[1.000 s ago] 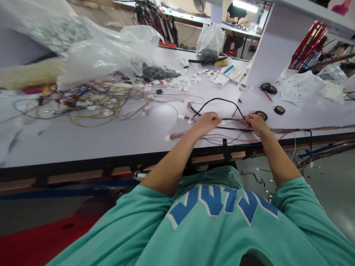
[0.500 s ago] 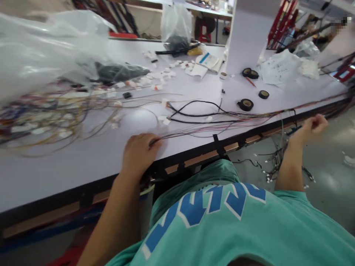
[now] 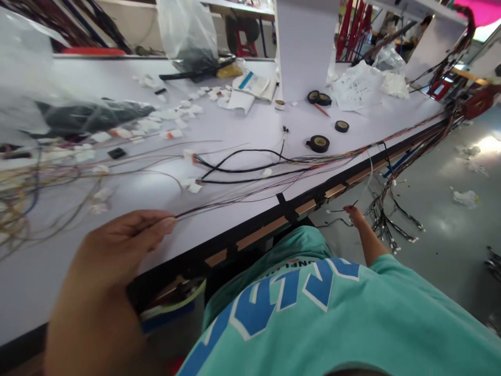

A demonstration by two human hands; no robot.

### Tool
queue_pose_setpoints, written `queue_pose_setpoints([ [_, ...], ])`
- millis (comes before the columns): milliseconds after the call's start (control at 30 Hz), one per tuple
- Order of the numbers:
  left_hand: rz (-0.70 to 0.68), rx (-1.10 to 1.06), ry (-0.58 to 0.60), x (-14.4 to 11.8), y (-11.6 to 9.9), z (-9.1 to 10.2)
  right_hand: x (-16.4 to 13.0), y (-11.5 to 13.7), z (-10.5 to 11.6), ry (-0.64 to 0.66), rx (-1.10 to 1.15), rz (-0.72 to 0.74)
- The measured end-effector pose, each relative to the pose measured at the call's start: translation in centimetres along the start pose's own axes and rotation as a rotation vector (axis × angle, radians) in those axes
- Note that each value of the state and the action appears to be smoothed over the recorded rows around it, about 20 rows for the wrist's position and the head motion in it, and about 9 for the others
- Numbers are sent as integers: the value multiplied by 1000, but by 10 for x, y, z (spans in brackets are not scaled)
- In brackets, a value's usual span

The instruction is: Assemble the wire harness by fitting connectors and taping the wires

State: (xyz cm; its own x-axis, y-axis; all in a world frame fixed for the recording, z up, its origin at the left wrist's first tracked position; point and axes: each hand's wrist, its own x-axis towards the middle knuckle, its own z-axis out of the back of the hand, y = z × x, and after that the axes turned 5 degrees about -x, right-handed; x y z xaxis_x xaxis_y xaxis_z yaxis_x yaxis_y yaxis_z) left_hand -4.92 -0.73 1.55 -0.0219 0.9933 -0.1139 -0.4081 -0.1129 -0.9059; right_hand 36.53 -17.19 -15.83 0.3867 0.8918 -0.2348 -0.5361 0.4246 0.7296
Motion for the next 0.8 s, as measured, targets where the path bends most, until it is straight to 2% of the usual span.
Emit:
queue_pose_setpoints([
  [133, 7, 42, 46, 6, 10, 5, -16, 30, 8, 234, -55, -133],
  [300, 45, 84, 205, 5, 9, 10, -53, 88, 51, 423, 21, -51],
  [333, 45, 84, 223, 3, 8, 11, -58, 103, 59, 399, 130, 11],
  [433, 7, 52, 253, 1, 7, 11, -61, 153, 64, 141, 525, 183],
  [533, -16, -5, 251, 0, 11, 12, -43, 202, 45, -3, 779, 289],
  [667, -26, -78, 257, -1, 20, 13, 10, 254, 2, 15, 828, 325],
  [733, -30, -140, 255, -4, 23, 14, 40, 270, -17, 40, 898, 333],
  [800, -24, -185, 256, -7, 25, 15, 63, 278, -32, 94, 1023, 264],
])
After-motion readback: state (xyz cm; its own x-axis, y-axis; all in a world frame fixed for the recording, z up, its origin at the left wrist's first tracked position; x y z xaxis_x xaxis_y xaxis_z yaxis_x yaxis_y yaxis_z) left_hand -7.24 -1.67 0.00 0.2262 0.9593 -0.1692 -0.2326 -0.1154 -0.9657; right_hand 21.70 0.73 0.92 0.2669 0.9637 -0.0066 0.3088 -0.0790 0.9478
